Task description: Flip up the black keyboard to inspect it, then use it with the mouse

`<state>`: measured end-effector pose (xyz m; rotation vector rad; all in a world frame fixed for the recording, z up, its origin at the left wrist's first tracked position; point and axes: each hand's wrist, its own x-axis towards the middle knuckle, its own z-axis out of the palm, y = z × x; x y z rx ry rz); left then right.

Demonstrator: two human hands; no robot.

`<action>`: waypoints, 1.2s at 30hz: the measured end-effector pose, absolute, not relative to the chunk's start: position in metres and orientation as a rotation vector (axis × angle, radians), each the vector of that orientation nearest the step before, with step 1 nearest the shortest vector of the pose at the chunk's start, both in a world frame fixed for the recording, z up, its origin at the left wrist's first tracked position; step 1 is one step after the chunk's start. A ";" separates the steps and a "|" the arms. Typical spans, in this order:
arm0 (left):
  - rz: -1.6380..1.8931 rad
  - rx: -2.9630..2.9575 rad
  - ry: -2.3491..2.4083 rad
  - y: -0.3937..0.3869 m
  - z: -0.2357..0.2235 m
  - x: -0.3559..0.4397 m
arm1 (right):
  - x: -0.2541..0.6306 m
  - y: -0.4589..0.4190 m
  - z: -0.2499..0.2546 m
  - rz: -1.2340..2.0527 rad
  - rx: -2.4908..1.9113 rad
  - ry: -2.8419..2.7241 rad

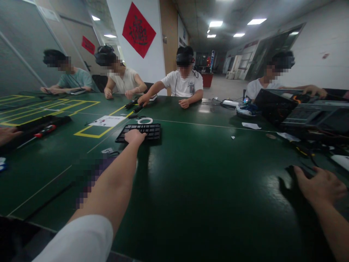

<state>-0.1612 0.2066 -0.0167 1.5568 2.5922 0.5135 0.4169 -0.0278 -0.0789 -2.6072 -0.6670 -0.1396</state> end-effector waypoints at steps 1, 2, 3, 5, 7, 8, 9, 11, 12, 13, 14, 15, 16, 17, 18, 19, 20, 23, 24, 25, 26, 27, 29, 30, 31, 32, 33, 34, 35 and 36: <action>0.454 1.547 2.634 0.207 -0.016 -0.161 | 0.415 -0.029 -0.078 -0.172 -2.570 -0.658; 0.393 1.536 2.668 0.208 -0.016 -0.161 | 0.413 -0.029 -0.077 -0.185 -2.542 -0.653; 0.342 1.530 2.689 0.208 -0.015 -0.161 | 0.412 -0.030 -0.076 -0.187 -2.524 -0.649; 0.302 1.540 2.689 0.208 -0.014 -0.160 | 0.410 -0.031 -0.075 -0.177 -2.510 -0.640; 0.272 1.531 2.699 0.207 -0.014 -0.159 | 0.410 -0.031 -0.074 -0.158 -2.516 -0.648; 0.260 1.535 2.703 0.206 -0.015 -0.159 | 0.410 -0.031 -0.074 -0.148 -2.523 -0.663; 0.259 1.562 2.710 0.205 -0.017 -0.157 | 0.410 -0.031 -0.073 -0.143 -2.527 -0.676; 0.293 1.696 2.741 0.200 -0.020 -0.149 | 0.409 -0.032 -0.073 -0.134 -2.528 -0.679; 0.335 1.806 2.746 0.196 -0.021 -0.143 | 0.408 -0.032 -0.072 -0.129 -2.527 -0.663; 0.385 1.934 2.729 0.192 -0.023 -0.134 | 0.407 -0.032 -0.072 -0.123 -2.527 -0.647; 0.437 2.063 2.684 0.186 -0.025 -0.123 | 0.407 -0.032 -0.072 -0.114 -2.525 -0.636; 0.474 2.167 2.614 0.179 -0.027 -0.110 | 0.407 -0.032 -0.072 -0.108 -2.523 -0.627; 0.493 2.257 2.517 0.172 -0.028 -0.096 | 0.407 -0.033 -0.072 -0.099 -2.522 -0.619; 0.514 2.321 2.427 0.163 -0.031 -0.081 | 0.408 -0.033 -0.073 -0.090 -2.522 -0.613; 0.532 2.393 2.320 0.154 -0.033 -0.065 | 0.408 -0.034 -0.073 -0.084 -2.521 -0.611; 0.530 2.461 2.204 0.144 -0.036 -0.051 | 0.409 -0.035 -0.073 -0.079 -2.523 -0.606; 0.515 2.510 2.100 0.135 -0.040 -0.038 | 0.409 -0.036 -0.073 -0.074 -2.528 -0.604; 0.456 2.596 1.837 0.107 -0.053 -0.011 | 0.410 -0.038 -0.072 -0.052 -2.558 -0.626; 0.438 2.611 1.776 0.100 -0.057 -0.007 | 0.410 -0.039 -0.072 -0.047 -2.565 -0.630; 0.429 2.622 1.732 0.093 -0.061 -0.004 | 0.410 -0.039 -0.072 -0.042 -2.567 -0.638; 0.426 2.632 1.702 0.089 -0.064 -0.002 | 0.410 -0.040 -0.072 -0.044 -2.560 -0.641; 0.430 2.642 1.685 0.085 -0.066 -0.002 | 0.411 -0.040 -0.073 -0.052 -2.546 -0.638; 0.470 2.656 1.680 0.081 -0.068 -0.001 | 0.413 -0.039 -0.075 -0.082 -2.507 -0.634; 0.507 2.658 1.680 0.080 -0.068 -0.001 | 0.414 -0.038 -0.075 -0.095 -2.492 -0.637; 0.556 2.654 1.680 0.079 -0.068 -0.001 | 0.414 -0.038 -0.076 -0.103 -2.481 -0.641; 0.620 2.642 1.683 0.078 -0.067 -0.001 | 0.415 -0.037 -0.075 -0.107 -2.471 -0.634; 0.696 2.619 1.688 0.078 -0.066 -0.002 | 0.414 -0.037 -0.075 -0.104 -2.459 -0.624; 0.781 2.583 1.702 0.078 -0.066 -0.002 | 0.414 -0.037 -0.073 -0.098 -2.441 -0.604; 0.871 2.530 1.728 0.079 -0.066 -0.003 | 0.413 -0.037 -0.072 -0.093 -2.416 -0.574; 0.957 2.463 1.762 0.081 -0.067 -0.005 | 0.411 -0.037 -0.070 -0.091 -2.382 -0.539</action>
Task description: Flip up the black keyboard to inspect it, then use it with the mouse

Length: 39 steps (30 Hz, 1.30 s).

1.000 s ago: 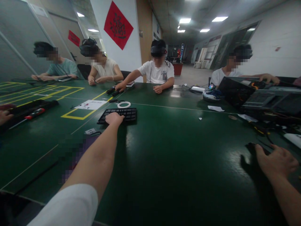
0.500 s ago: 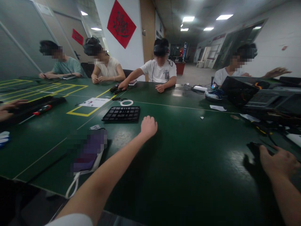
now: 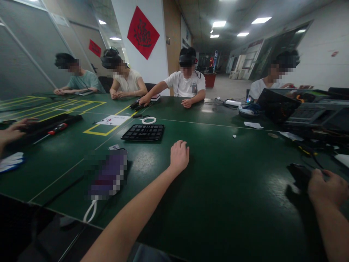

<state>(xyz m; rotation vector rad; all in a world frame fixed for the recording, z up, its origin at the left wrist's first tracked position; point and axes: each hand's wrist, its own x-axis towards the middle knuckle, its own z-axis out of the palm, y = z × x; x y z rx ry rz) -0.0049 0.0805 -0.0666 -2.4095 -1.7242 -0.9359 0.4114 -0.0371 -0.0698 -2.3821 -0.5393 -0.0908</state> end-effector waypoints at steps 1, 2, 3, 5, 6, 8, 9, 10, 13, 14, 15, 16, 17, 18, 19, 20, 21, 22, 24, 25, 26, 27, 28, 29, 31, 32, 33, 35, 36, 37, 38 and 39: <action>-1.021 -2.352 -1.783 0.082 -0.068 -0.007 | 0.410 -0.037 -0.068 -0.091 -2.349 -0.511; -1.098 -2.294 -1.856 0.085 -0.069 -0.009 | 0.409 -0.038 -0.067 -0.091 -2.323 -0.488; -1.166 -2.237 -1.938 0.088 -0.071 -0.012 | 0.409 -0.038 -0.067 -0.089 -2.304 -0.469; -1.280 -2.135 -2.102 0.093 -0.074 -0.016 | 0.411 -0.038 -0.068 -0.101 -2.284 -0.448; -1.332 -2.087 -2.160 0.095 -0.074 -0.019 | 0.412 -0.038 -0.070 -0.112 -2.279 -0.448; -1.429 -1.997 -2.172 0.096 -0.072 -0.024 | 0.417 -0.037 -0.075 -0.136 -2.274 -0.455; -1.453 -1.967 -2.123 0.095 -0.070 -0.026 | 0.420 -0.037 -0.077 -0.146 -2.275 -0.462; -1.436 -1.971 -2.052 0.093 -0.066 -0.027 | 0.422 -0.037 -0.079 -0.148 -2.279 -0.469; -1.068 -2.234 -1.861 0.082 -0.053 -0.030 | 0.427 -0.037 -0.083 -0.140 -2.303 -0.488; -0.862 -2.351 -1.844 0.078 -0.049 -0.029 | 0.427 -0.036 -0.083 -0.134 -2.311 -0.497; -0.646 -2.444 -1.860 0.075 -0.046 -0.028 | 0.426 -0.036 -0.082 -0.130 -2.317 -0.512; -0.447 -2.499 -1.898 0.072 -0.043 -0.027 | 0.425 -0.036 -0.081 -0.128 -2.322 -0.529; -0.282 -2.526 -1.935 0.069 -0.041 -0.025 | 0.424 -0.036 -0.080 -0.125 -2.329 -0.541; -0.158 -2.545 -1.952 0.067 -0.040 -0.023 | 0.422 -0.035 -0.078 -0.119 -2.340 -0.551; -0.073 -2.567 -1.942 0.065 -0.039 -0.021 | 0.421 -0.035 -0.076 -0.111 -2.352 -0.555; -0.022 -2.596 -1.910 0.064 -0.039 -0.020 | 0.419 -0.035 -0.075 -0.100 -2.367 -0.555; 0.003 -2.625 -1.867 0.062 -0.039 -0.018 | 0.418 -0.036 -0.073 -0.087 -2.381 -0.555; 0.011 -2.645 -1.832 0.061 -0.040 -0.016 | 0.417 -0.036 -0.071 -0.071 -2.392 -0.564; 0.012 -2.642 -1.817 0.058 -0.041 -0.013 | 0.416 -0.036 -0.069 -0.044 -2.409 -0.590; 0.009 -2.627 -1.820 0.056 -0.042 -0.011 | 0.416 -0.037 -0.069 -0.034 -2.418 -0.601; -0.002 -2.613 -1.825 0.055 -0.044 -0.009 | 0.416 -0.037 -0.069 -0.026 -2.426 -0.607; -0.029 -2.602 -1.839 0.054 -0.045 -0.007 | 0.416 -0.037 -0.068 -0.017 -2.434 -0.612; -0.083 -2.606 -1.868 0.054 -0.047 -0.006 | 0.417 -0.037 -0.068 -0.010 -2.442 -0.610; -0.188 -2.630 -1.937 0.054 -0.049 -0.006 | 0.417 -0.037 -0.068 -0.004 -2.448 -0.608; -0.505 -2.695 -2.148 0.058 -0.051 -0.008 | 0.416 -0.036 -0.068 0.009 -2.457 -0.610; -0.674 -2.716 -2.256 0.061 -0.052 -0.010 | 0.416 -0.036 -0.068 0.017 -2.462 -0.609; -0.823 -2.728 -2.344 0.065 -0.051 -0.013 | 0.415 -0.035 -0.068 0.021 -2.467 -0.610; -1.013 -2.744 -2.451 0.075 -0.048 -0.021 | 0.415 -0.035 -0.069 0.022 -2.481 -0.609; -1.105 -2.751 -2.500 0.080 -0.045 -0.025 | 0.416 -0.034 -0.069 0.021 -2.490 -0.608; -1.245 -2.742 -2.569 0.085 -0.041 -0.030 | 0.416 -0.034 -0.070 0.017 -2.497 -0.612; -1.413 -2.714 -2.643 0.090 -0.036 -0.035 | 0.417 -0.034 -0.071 0.011 -2.502 -0.621; -1.594 -2.665 -2.709 0.096 -0.031 -0.040 | 0.418 -0.034 -0.072 0.010 -2.506 -0.636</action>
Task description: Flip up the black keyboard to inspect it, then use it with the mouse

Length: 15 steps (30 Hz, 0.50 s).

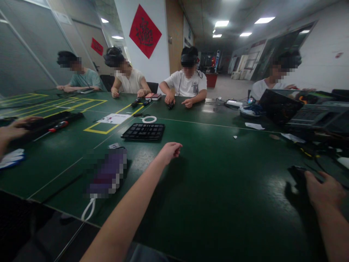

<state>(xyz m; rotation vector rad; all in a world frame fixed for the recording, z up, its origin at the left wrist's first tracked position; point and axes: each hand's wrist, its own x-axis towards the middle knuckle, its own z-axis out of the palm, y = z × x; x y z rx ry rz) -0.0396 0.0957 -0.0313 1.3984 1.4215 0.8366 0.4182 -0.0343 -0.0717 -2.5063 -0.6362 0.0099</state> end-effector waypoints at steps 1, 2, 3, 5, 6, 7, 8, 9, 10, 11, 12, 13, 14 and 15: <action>0.888 1.304 1.385 0.102 -0.026 -0.044 | 0.419 -0.035 -0.072 0.012 -2.512 -0.647; 0.934 1.228 1.360 0.108 -0.020 -0.049 | 0.420 -0.035 -0.073 0.014 -2.521 -0.657; 0.972 1.176 1.350 0.115 -0.015 -0.053 | 0.421 -0.035 -0.073 0.023 -2.533 -0.663; 1.040 1.095 1.369 0.131 -0.006 -0.061 | 0.421 -0.036 -0.072 0.057 -2.560 -0.655; 1.074 1.062 1.398 0.140 -0.003 -0.065 | 0.421 -0.036 -0.072 0.074 -2.570 -0.648; 1.107 1.034 1.443 0.149 -0.001 -0.069 | 0.421 -0.036 -0.071 0.091 -2.577 -0.646; 1.142 1.013 1.502 0.158 0.001 -0.075 | 0.421 -0.036 -0.071 0.103 -2.585 -0.650; 1.175 1.000 1.570 0.167 0.002 -0.083 | 0.421 -0.036 -0.070 0.113 -2.595 -0.660; 1.205 0.992 1.641 0.175 0.003 -0.092 | 0.421 -0.036 -0.070 0.118 -2.609 -0.678; 1.230 0.988 1.708 0.181 0.004 -0.103 | 0.421 -0.036 -0.069 0.124 -2.626 -0.703; 1.246 0.996 1.770 0.187 0.004 -0.115 | 0.421 -0.036 -0.069 0.125 -2.643 -0.728; 1.248 1.004 1.831 0.192 0.004 -0.128 | 0.421 -0.035 -0.069 0.128 -2.660 -0.750; 1.244 1.032 1.917 0.196 0.004 -0.141 | 0.421 -0.035 -0.069 0.131 -2.672 -0.768; 1.201 1.120 2.075 0.199 0.004 -0.153 | 0.421 -0.035 -0.068 0.137 -2.684 -0.784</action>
